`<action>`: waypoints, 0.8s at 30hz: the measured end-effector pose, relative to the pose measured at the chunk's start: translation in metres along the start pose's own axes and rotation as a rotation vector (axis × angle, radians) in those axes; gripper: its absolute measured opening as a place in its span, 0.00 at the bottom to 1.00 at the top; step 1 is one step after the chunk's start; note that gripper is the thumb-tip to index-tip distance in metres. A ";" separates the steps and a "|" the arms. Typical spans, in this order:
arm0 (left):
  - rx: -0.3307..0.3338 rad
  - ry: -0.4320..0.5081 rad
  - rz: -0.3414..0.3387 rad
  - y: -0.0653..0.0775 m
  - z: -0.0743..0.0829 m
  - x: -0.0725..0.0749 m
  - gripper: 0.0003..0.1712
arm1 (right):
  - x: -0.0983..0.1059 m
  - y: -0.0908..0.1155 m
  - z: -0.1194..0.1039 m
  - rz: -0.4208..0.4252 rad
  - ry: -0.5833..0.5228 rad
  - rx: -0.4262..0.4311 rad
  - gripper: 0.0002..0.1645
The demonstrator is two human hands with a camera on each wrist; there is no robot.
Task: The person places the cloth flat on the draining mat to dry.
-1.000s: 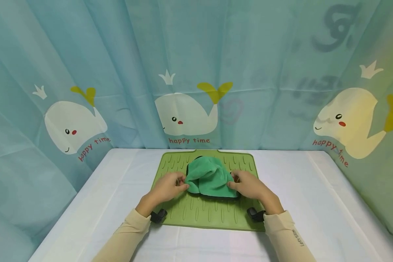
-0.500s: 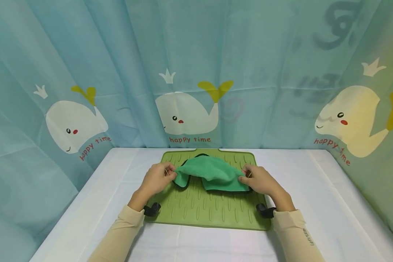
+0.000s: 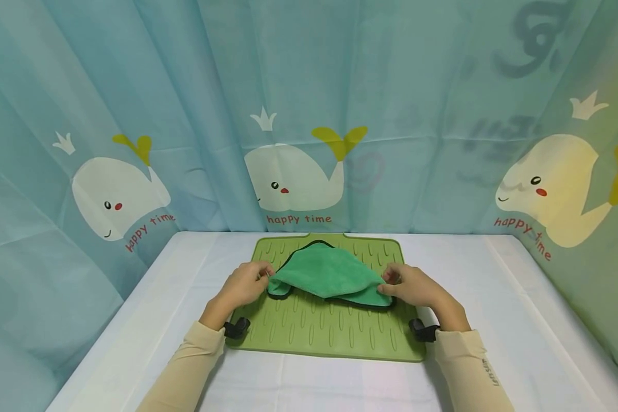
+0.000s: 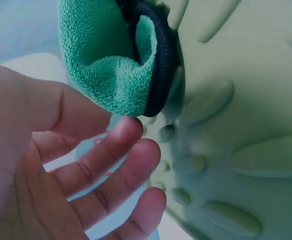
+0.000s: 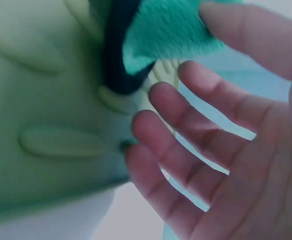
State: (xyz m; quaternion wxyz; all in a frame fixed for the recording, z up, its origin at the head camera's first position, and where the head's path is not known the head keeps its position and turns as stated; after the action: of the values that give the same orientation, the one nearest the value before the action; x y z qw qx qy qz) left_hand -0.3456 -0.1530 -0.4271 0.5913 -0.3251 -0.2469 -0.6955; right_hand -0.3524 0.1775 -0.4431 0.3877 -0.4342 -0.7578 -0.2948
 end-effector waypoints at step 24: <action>0.148 -0.017 -0.037 0.001 -0.020 -0.006 0.31 | -0.004 0.005 0.009 -0.026 0.060 -0.040 0.11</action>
State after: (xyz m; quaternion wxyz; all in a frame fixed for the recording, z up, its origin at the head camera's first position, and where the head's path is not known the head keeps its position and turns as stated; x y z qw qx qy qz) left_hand -0.3470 -0.1638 -0.4455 0.5987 -0.2820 -0.3085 -0.6832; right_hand -0.3494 0.1845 -0.4508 0.3975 -0.4228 -0.7454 -0.3279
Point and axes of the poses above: each hand's wrist, its own y-axis away from the middle knuckle, its own x-axis out of the back of the hand, z = x × y, the point moved 10 cm from there along -y, towards the middle knuckle, and after that the axes turned 10 degrees about y, right-handed, at the moved point
